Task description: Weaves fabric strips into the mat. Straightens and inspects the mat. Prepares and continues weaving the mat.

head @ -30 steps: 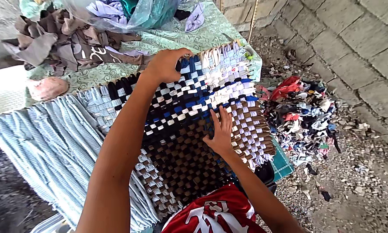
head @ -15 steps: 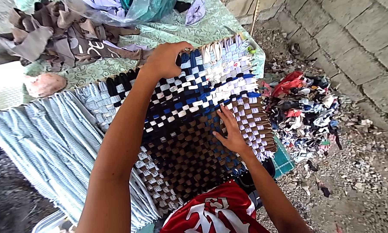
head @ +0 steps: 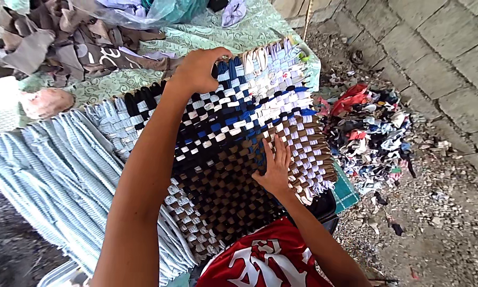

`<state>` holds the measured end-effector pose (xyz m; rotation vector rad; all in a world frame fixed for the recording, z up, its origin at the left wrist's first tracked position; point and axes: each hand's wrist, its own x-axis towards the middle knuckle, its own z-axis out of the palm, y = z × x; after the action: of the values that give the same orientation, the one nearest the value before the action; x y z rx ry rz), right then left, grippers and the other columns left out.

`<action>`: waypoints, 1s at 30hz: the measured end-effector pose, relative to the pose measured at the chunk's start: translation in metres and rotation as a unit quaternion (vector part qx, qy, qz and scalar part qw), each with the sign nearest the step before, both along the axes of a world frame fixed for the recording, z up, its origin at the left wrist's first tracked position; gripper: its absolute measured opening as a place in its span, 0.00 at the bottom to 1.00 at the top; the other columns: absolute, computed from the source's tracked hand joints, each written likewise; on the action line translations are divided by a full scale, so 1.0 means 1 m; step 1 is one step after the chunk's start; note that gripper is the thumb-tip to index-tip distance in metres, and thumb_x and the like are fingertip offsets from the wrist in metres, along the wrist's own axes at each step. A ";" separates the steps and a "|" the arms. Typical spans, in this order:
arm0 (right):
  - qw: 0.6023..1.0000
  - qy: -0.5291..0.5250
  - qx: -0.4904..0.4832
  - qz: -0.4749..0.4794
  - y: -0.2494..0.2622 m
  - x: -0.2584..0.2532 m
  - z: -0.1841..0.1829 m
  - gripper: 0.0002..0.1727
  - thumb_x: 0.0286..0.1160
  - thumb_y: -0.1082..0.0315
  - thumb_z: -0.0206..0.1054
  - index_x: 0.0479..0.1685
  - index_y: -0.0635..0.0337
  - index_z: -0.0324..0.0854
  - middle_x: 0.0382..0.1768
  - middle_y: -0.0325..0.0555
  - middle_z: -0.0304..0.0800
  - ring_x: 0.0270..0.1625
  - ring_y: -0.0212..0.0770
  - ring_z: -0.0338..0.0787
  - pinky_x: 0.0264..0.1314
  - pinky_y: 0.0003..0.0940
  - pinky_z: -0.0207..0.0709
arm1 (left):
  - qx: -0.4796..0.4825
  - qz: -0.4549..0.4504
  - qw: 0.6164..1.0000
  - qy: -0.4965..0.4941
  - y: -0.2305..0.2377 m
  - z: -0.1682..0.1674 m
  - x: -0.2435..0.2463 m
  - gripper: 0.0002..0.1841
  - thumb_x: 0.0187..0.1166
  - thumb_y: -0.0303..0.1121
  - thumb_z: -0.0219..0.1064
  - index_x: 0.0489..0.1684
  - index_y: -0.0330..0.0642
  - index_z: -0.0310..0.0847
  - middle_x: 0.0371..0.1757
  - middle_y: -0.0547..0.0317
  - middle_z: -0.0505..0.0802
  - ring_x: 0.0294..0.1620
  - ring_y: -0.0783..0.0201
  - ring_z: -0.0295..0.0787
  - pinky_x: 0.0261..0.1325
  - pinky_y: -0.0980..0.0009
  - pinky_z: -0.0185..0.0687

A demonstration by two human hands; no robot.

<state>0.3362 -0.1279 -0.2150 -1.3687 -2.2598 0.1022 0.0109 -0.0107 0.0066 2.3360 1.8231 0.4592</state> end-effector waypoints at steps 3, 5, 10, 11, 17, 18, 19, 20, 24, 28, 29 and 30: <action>1.000 -0.004 0.001 0.016 0.006 0.008 0.002 0.67 0.44 0.50 0.82 0.97 0.36 0.47 0.97 0.48 0.37 0.98 0.48 0.36 0.95 0.65 0.28 | -0.002 -0.002 1.000 -0.005 0.000 0.000 -0.002 0.39 0.62 0.27 0.73 0.83 0.59 0.72 0.72 0.48 0.88 0.71 0.37 0.85 0.67 0.27 0.74; 0.999 0.002 -0.020 0.030 0.009 0.016 0.004 0.67 0.45 0.51 0.82 0.97 0.34 0.46 0.98 0.42 0.36 0.98 0.46 0.37 0.95 0.64 0.32 | -0.003 -0.004 1.000 -0.010 -0.001 0.000 -0.003 0.39 0.62 0.27 0.72 0.83 0.59 0.72 0.72 0.48 0.88 0.71 0.37 0.85 0.66 0.27 0.75; 0.985 0.077 -0.094 0.125 0.019 0.046 0.001 0.57 0.63 0.40 0.76 0.97 0.36 0.48 0.98 0.31 0.35 0.98 0.39 0.36 0.97 0.61 0.33 | -0.004 0.001 1.000 -0.013 0.000 -0.001 -0.002 0.40 0.61 0.27 0.73 0.83 0.60 0.72 0.71 0.47 0.89 0.70 0.36 0.85 0.65 0.25 0.74; 0.979 0.098 -0.105 0.148 0.020 0.055 0.003 0.55 0.66 0.37 0.74 0.96 0.38 0.51 0.98 0.30 0.38 0.98 0.39 0.38 0.98 0.60 0.36 | -0.004 0.001 1.000 -0.012 -0.001 -0.001 -0.002 0.40 0.61 0.27 0.72 0.83 0.60 0.71 0.72 0.47 0.88 0.71 0.35 0.84 0.65 0.25 0.74; 0.978 0.108 -0.123 0.126 -0.006 0.071 0.006 0.59 0.58 0.30 0.76 0.95 0.38 0.53 0.98 0.32 0.37 0.98 0.41 0.33 0.99 0.58 0.36 | -0.003 0.009 1.000 -0.003 -0.002 -0.001 0.001 0.40 0.60 0.28 0.73 0.83 0.60 0.71 0.70 0.44 0.89 0.68 0.32 0.85 0.62 0.23 0.73; 0.983 0.104 -0.110 0.107 -0.012 0.064 0.004 0.61 0.54 0.29 0.77 0.95 0.37 0.53 0.98 0.33 0.36 0.98 0.43 0.31 0.99 0.59 0.33 | -0.004 0.012 1.000 -0.003 -0.002 -0.001 0.001 0.40 0.60 0.28 0.73 0.83 0.60 0.72 0.70 0.44 0.89 0.69 0.33 0.85 0.63 0.23 0.73; 0.987 0.096 -0.096 0.085 -0.017 0.057 0.002 0.63 0.50 0.30 0.79 0.95 0.36 0.53 0.98 0.35 0.35 0.98 0.45 0.30 0.99 0.60 0.32 | -0.003 0.013 1.000 -0.004 -0.002 -0.001 0.001 0.40 0.60 0.28 0.72 0.83 0.60 0.72 0.70 0.45 0.89 0.69 0.34 0.85 0.63 0.24 0.74; 0.991 0.077 -0.087 0.062 -0.022 0.049 0.000 0.65 0.48 0.30 0.80 0.96 0.33 0.50 0.98 0.36 0.33 0.98 0.47 0.28 0.98 0.61 0.30 | -0.004 0.014 1.000 -0.005 -0.002 -0.001 0.001 0.41 0.60 0.27 0.72 0.83 0.60 0.72 0.70 0.45 0.89 0.69 0.34 0.85 0.63 0.24 0.74; 0.998 0.005 -0.056 0.000 -0.028 0.029 -0.009 0.69 0.42 0.37 0.82 0.97 0.30 0.47 0.98 0.43 0.29 0.98 0.51 0.26 0.97 0.62 0.26 | -0.003 0.006 1.000 -0.001 -0.002 0.000 -0.001 0.40 0.61 0.28 0.72 0.83 0.59 0.71 0.70 0.45 0.89 0.69 0.34 0.85 0.64 0.24 0.74; 0.999 -0.028 -0.026 -0.006 -0.022 0.028 -0.016 0.67 0.43 0.46 0.83 0.97 0.31 0.47 0.98 0.46 0.32 0.98 0.53 0.31 0.96 0.64 0.27 | -0.002 0.000 1.000 -0.001 -0.002 -0.001 -0.001 0.40 0.63 0.28 0.73 0.84 0.58 0.71 0.71 0.44 0.88 0.70 0.33 0.84 0.65 0.24 0.73; 0.999 -0.030 -0.024 -0.001 -0.020 0.031 -0.015 0.65 0.45 0.47 0.82 0.96 0.31 0.48 0.98 0.45 0.34 0.98 0.53 0.32 0.95 0.64 0.29 | -0.001 0.000 1.000 0.001 -0.002 -0.001 -0.002 0.40 0.62 0.28 0.72 0.84 0.59 0.71 0.71 0.45 0.88 0.70 0.33 0.84 0.65 0.24 0.73; 0.999 -0.030 -0.023 0.007 -0.019 0.033 -0.015 0.64 0.47 0.48 0.82 0.96 0.31 0.49 0.98 0.44 0.35 0.98 0.53 0.33 0.95 0.64 0.30 | -0.002 0.000 1.000 0.000 -0.002 0.000 -0.003 0.39 0.63 0.28 0.72 0.83 0.59 0.71 0.71 0.45 0.88 0.70 0.34 0.85 0.64 0.24 0.73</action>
<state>0.3691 -0.1465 -0.2298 -1.3962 -2.3297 0.1194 0.0084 -0.0131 0.0062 2.3336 1.8219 0.4556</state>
